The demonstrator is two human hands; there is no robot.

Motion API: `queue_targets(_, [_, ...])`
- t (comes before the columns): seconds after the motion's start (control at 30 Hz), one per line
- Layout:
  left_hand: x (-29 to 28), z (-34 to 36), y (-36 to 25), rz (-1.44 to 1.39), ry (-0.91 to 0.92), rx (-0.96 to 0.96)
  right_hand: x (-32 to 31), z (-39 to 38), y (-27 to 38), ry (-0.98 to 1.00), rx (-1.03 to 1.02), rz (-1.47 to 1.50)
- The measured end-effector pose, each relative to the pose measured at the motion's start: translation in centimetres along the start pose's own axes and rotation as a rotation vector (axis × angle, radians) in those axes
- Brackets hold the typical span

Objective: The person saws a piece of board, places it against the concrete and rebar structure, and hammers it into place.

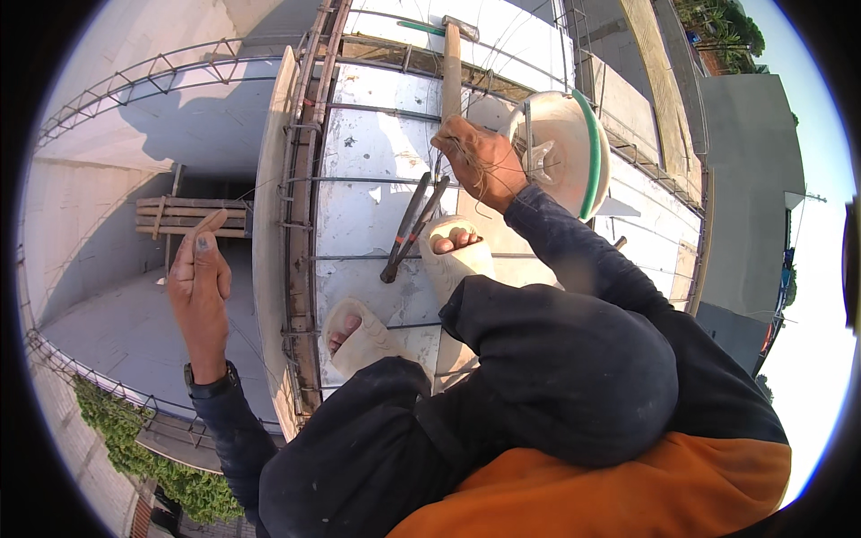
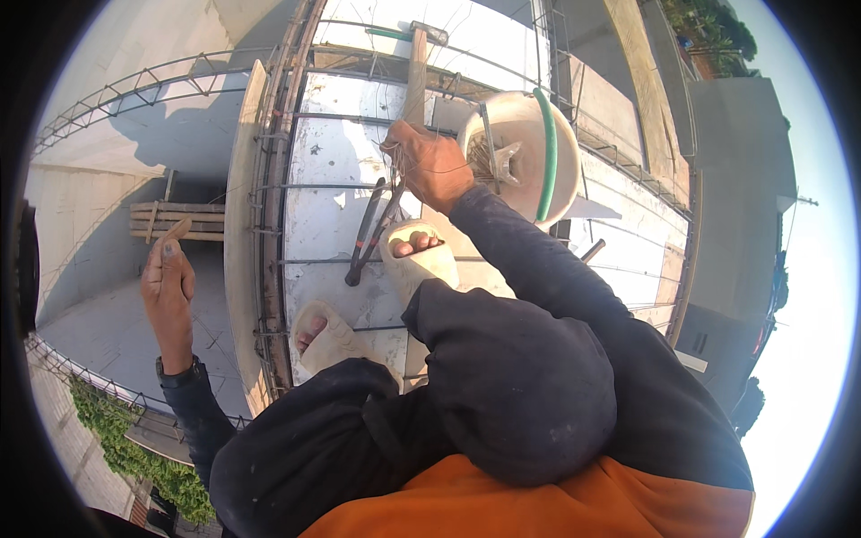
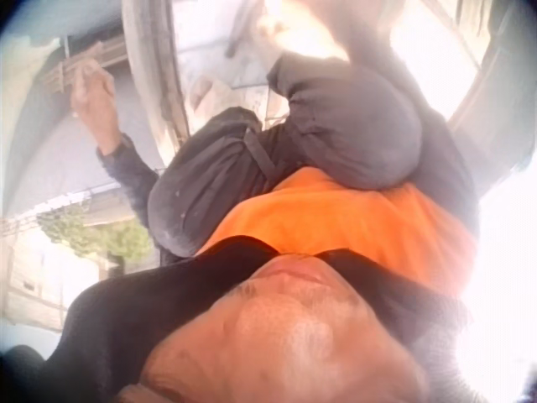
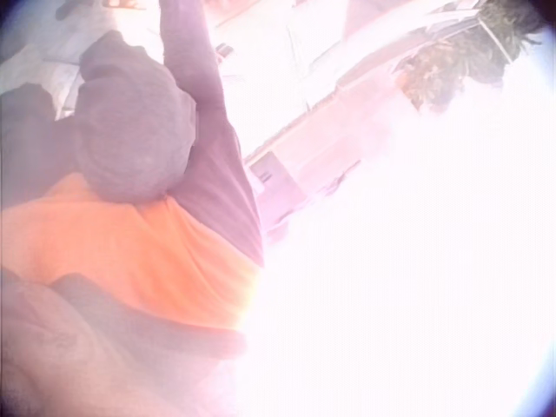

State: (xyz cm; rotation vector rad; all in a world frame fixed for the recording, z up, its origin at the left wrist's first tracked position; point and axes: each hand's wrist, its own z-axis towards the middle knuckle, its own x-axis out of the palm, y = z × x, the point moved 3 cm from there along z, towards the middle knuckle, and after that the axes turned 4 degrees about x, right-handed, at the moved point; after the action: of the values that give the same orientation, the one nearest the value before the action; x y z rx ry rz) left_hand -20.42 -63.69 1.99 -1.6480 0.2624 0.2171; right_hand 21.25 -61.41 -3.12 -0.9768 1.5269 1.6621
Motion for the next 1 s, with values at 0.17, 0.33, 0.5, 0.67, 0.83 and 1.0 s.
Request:
queue_targets(0.17, [2.7,0.4,-0.3,-0.068,0.115,-0.075,-9.3,8.5,-0.6,-0.171,0.091,-0.210])
queue_targets(0.33, [3.1,-0.4,0.9,-0.143,0.161,-0.151,-13.7,14.4,-3.0,0.082,0.222,-0.250])
queue_targets(0.5, [2.4,-2.5,3.5,-0.144,0.150,-0.208,-8.0,17.2,-3.2,0.398,0.304,-0.068])
queue_targets(0.67, [0.3,-5.2,4.7,-0.079,0.109,-0.314,-13.4,12.5,-11.2,0.426,0.263,-0.247])
queue_targets(0.83, [-2.3,-6.4,6.3,-0.041,0.023,-0.377,-20.6,1.4,-13.6,0.551,0.607,-0.274])
queue_targets(1.0, [0.0,-2.1,5.5,0.013,0.175,-0.303,-19.4,-5.8,-18.6,0.071,0.744,-0.088])
